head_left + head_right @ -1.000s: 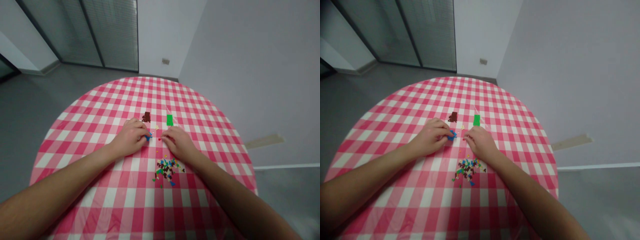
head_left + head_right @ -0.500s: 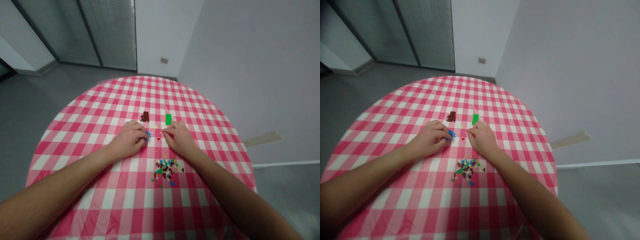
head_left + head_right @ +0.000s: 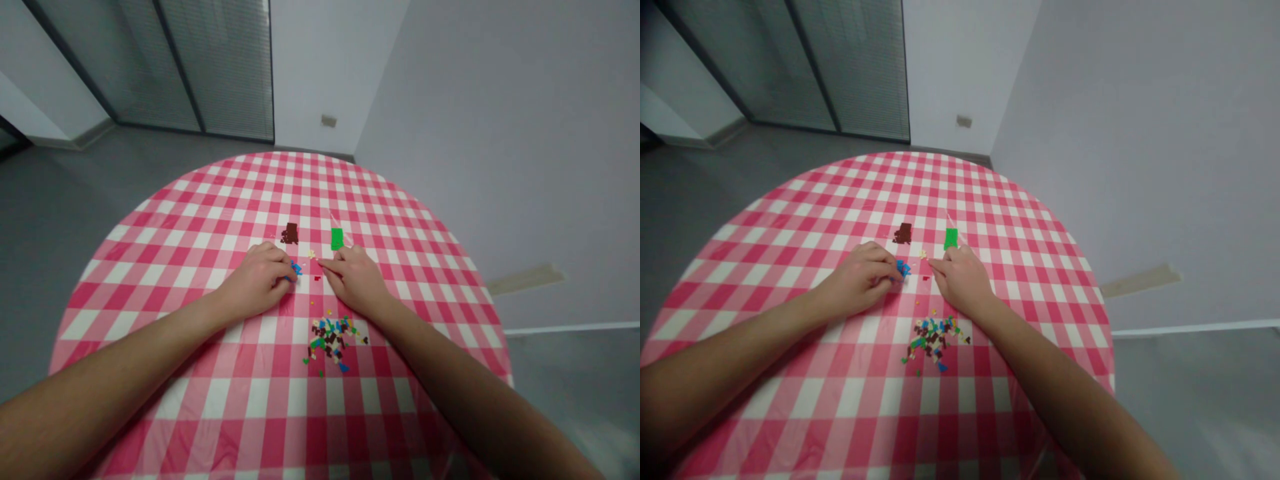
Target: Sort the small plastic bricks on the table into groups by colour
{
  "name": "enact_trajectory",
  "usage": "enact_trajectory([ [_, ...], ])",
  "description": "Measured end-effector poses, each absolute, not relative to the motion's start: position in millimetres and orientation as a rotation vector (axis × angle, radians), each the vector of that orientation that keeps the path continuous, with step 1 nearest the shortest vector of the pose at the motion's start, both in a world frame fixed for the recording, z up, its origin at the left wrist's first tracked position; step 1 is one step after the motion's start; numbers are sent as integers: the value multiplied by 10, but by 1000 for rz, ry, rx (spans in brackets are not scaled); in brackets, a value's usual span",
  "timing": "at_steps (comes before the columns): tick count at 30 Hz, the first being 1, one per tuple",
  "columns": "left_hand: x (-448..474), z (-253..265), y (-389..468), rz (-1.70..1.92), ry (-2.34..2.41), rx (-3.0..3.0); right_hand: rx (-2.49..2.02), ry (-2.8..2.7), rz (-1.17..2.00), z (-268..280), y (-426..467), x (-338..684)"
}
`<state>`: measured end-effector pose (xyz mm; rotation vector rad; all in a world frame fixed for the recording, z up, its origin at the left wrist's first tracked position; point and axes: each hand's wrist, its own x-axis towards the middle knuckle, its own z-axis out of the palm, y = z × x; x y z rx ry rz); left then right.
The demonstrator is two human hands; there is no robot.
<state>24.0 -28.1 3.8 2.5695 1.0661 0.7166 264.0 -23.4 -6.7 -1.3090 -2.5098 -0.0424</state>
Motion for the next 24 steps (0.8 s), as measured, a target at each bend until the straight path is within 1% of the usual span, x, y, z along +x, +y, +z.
enact_trajectory([
  [17, 302, 23, -340, 651, 979, 2565, -1328, -2521, -42, -88, -219, 2609],
  [24, 441, -24, -438, 584, 860, 2595, -1307, -2249, -24, -68, -232, 2648],
])
